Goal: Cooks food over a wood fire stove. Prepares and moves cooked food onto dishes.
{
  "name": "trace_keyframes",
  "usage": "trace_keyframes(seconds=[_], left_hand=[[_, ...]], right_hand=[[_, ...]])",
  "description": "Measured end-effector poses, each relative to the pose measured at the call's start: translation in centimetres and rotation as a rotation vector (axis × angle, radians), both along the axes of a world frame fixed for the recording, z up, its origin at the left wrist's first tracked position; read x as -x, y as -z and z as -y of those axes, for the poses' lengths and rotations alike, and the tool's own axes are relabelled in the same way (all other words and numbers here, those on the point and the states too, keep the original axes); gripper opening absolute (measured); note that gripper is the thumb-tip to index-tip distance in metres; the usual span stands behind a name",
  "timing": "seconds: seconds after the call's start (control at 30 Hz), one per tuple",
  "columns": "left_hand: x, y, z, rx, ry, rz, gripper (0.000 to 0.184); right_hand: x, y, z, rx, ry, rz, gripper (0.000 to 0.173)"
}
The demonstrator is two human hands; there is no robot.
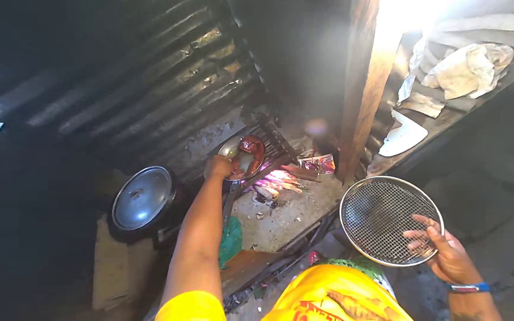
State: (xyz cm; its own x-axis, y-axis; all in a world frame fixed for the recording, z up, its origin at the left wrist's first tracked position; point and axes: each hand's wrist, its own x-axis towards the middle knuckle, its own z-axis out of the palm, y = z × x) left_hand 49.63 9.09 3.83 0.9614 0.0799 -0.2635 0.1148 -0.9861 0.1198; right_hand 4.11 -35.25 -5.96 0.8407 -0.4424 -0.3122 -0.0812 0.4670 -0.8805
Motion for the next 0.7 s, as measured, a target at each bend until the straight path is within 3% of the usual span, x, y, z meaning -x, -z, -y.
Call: trace_keyframes(seconds=[0.2, 0.4, 0.6, 0.7], left_hand=[[-1.9, 1.8, -2.0, 0.235, 0.002, -0.077, 0.036], [-0.2, 0.9, -0.7, 0.121, 0.022, -0.025, 0.037], [0.9, 2.3, -3.4, 0.372, -0.047, -0.004, 0.036], [2.0, 1.9, -4.4, 0.39, -0.103, -0.021, 0.035]], right_hand=[[0.1, 0.0, 0.0, 0.012, -0.007, 0.002, 0.055], [-0.4, 0.3, -0.4, -0.006, -0.025, -0.003, 0.051], [-4.3, -0.7, -2.7, -0.053, -0.102, 0.063, 0.048], [-7.5, -2.0, -4.7, -0.074, -0.223, 0.033, 0.045]])
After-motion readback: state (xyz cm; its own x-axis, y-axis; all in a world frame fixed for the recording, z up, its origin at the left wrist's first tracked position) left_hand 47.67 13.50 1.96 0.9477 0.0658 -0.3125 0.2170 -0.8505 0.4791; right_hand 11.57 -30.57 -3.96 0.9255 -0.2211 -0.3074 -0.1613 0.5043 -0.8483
